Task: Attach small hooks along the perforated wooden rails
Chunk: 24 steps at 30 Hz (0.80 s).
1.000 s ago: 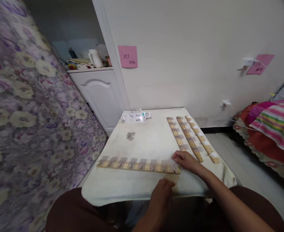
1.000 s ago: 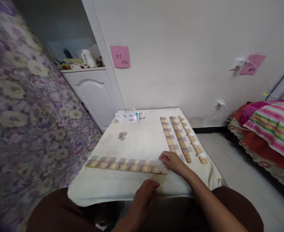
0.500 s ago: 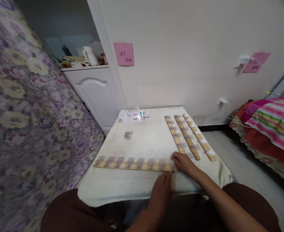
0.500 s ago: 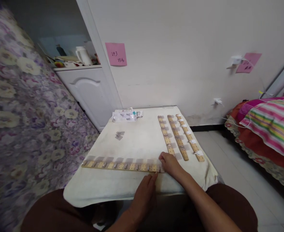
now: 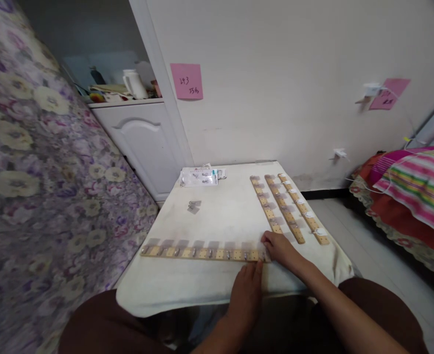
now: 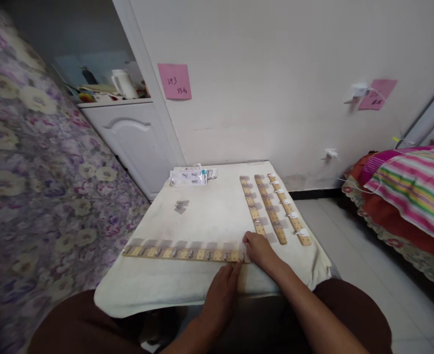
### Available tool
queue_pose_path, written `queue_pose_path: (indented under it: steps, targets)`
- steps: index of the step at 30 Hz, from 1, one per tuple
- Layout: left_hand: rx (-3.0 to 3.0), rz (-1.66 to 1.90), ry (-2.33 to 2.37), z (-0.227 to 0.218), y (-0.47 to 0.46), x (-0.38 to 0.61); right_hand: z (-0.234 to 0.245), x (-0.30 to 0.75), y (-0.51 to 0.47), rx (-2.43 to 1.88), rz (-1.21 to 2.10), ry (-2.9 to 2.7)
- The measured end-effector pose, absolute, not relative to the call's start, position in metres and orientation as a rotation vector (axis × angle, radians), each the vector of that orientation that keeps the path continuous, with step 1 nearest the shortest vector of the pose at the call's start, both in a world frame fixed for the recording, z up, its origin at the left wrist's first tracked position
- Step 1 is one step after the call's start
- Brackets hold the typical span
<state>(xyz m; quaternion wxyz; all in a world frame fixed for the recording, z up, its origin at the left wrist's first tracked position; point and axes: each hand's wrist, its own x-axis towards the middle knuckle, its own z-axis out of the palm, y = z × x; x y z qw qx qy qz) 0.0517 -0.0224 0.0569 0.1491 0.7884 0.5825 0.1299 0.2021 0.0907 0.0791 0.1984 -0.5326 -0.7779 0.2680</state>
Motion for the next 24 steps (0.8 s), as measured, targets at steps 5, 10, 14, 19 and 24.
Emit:
queue_pose_path:
  steps: [5,10,14,19,24]
  targets:
    - [2.276,0.382,1.672,0.0561,-0.0212,0.051,0.078,0.2019,0.0903,-1.49,0.753,-2.18]
    - [2.262,0.394,1.657,0.0548,-0.0201,0.0499,0.0793,0.2037,0.0877,-1.464,0.76,-2.205]
    - [2.245,0.385,1.637,0.0529,-0.0193,0.0495,0.0788,0.2057,0.0853,-1.471,0.807,-2.197]
    - [2.252,0.423,1.634,0.0514,-0.0187,0.0495,0.0774,0.2046,0.0859,-1.508,0.831,-2.168]
    - [2.299,0.418,1.639,0.05,-0.0184,0.0493,0.081,0.202,0.0887,-1.528,0.859,-2.136]
